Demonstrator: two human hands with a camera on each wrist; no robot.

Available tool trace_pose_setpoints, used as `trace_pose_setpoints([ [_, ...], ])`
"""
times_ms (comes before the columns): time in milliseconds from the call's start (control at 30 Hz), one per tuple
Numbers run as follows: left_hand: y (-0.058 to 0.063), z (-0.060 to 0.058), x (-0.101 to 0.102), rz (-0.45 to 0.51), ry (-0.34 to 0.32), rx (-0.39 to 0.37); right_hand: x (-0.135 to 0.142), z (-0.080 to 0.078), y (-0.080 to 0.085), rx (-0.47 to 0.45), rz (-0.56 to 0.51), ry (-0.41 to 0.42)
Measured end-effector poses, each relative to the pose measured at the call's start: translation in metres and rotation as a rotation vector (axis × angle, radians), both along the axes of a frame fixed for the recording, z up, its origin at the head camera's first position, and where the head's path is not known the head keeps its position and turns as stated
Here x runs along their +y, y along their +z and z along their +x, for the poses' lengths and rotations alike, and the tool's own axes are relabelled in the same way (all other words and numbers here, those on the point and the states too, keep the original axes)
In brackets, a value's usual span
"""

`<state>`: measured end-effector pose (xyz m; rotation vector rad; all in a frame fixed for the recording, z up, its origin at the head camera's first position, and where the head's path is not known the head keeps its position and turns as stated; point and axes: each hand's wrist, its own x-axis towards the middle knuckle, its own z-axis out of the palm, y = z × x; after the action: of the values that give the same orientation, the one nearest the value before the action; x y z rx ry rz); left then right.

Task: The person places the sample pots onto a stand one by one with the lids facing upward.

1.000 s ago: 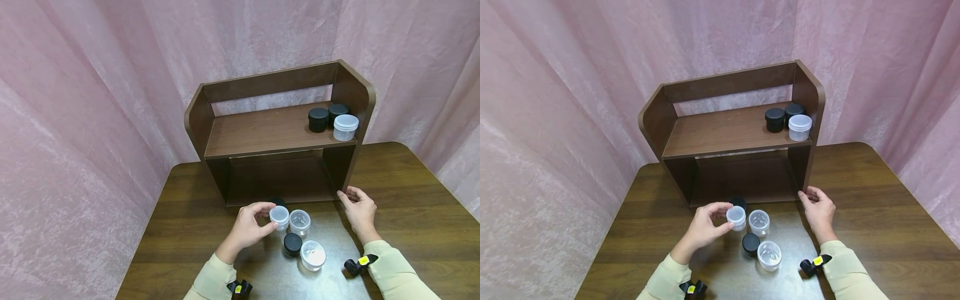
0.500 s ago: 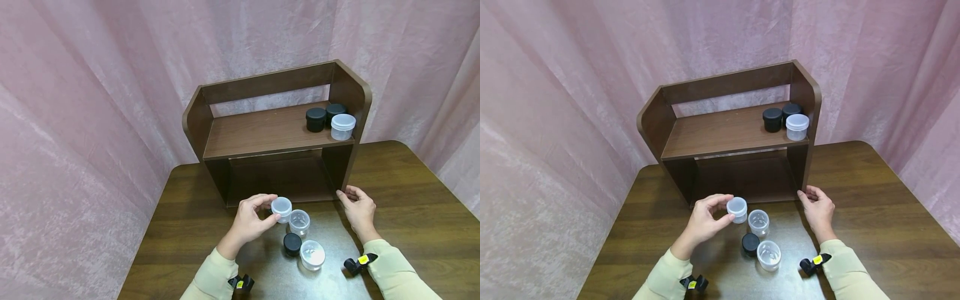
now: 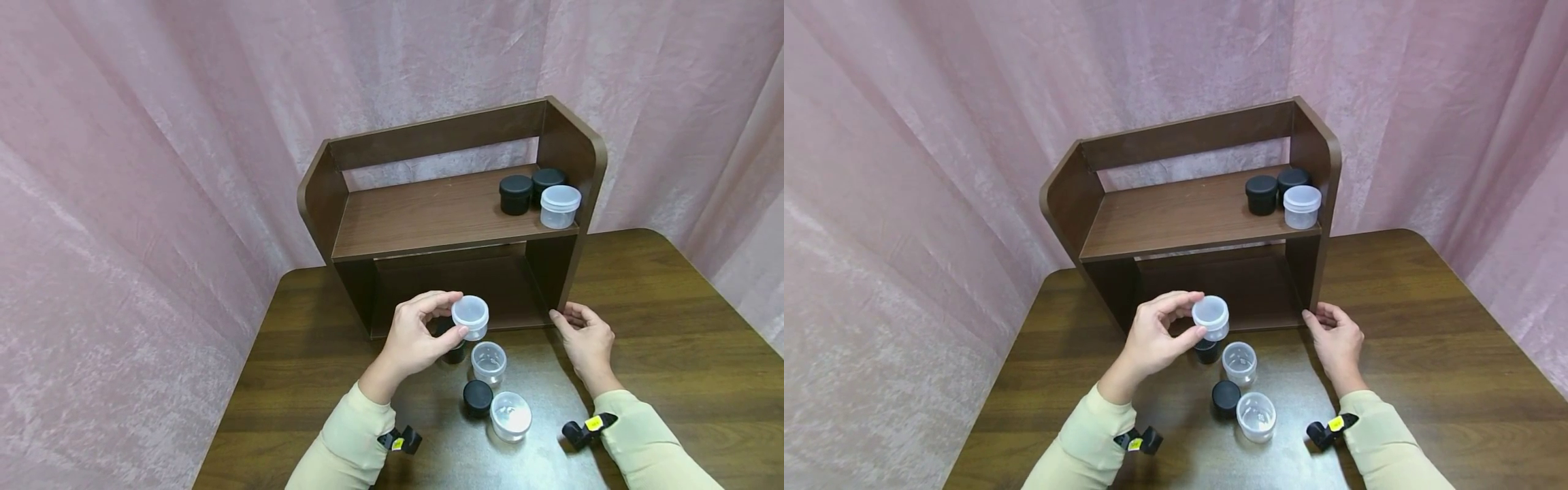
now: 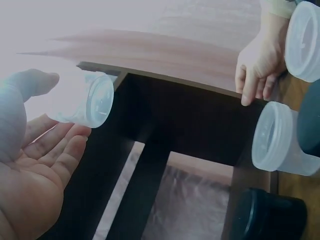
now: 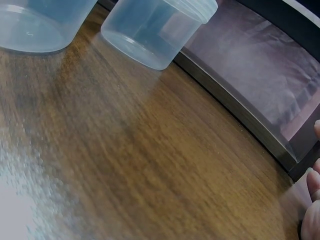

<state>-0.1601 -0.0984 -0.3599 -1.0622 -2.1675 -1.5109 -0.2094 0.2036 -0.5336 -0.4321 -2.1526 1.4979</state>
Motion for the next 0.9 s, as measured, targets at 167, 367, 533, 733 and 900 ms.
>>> trace_pose_setpoints([
  [167,0.019,0.004,0.006,0.001,-0.017,0.027,0.0,0.001,-0.001,0.014,-0.002,-0.015],
  [367,0.014,-0.015,0.005,-0.024,-0.015,0.051,0.002,0.001,-0.001,0.028,-0.002,-0.03],
  [533,0.025,-0.026,0.007,-0.003,-0.036,0.073,0.003,0.0,-0.001,0.035,-0.012,-0.038],
  [733,0.047,-0.038,0.016,0.0,-0.044,0.057,0.002,0.0,-0.002,0.039,-0.022,-0.032],
  [900,0.062,-0.052,0.024,-0.001,-0.04,0.021,0.002,0.0,-0.002,0.042,-0.034,-0.029],
])
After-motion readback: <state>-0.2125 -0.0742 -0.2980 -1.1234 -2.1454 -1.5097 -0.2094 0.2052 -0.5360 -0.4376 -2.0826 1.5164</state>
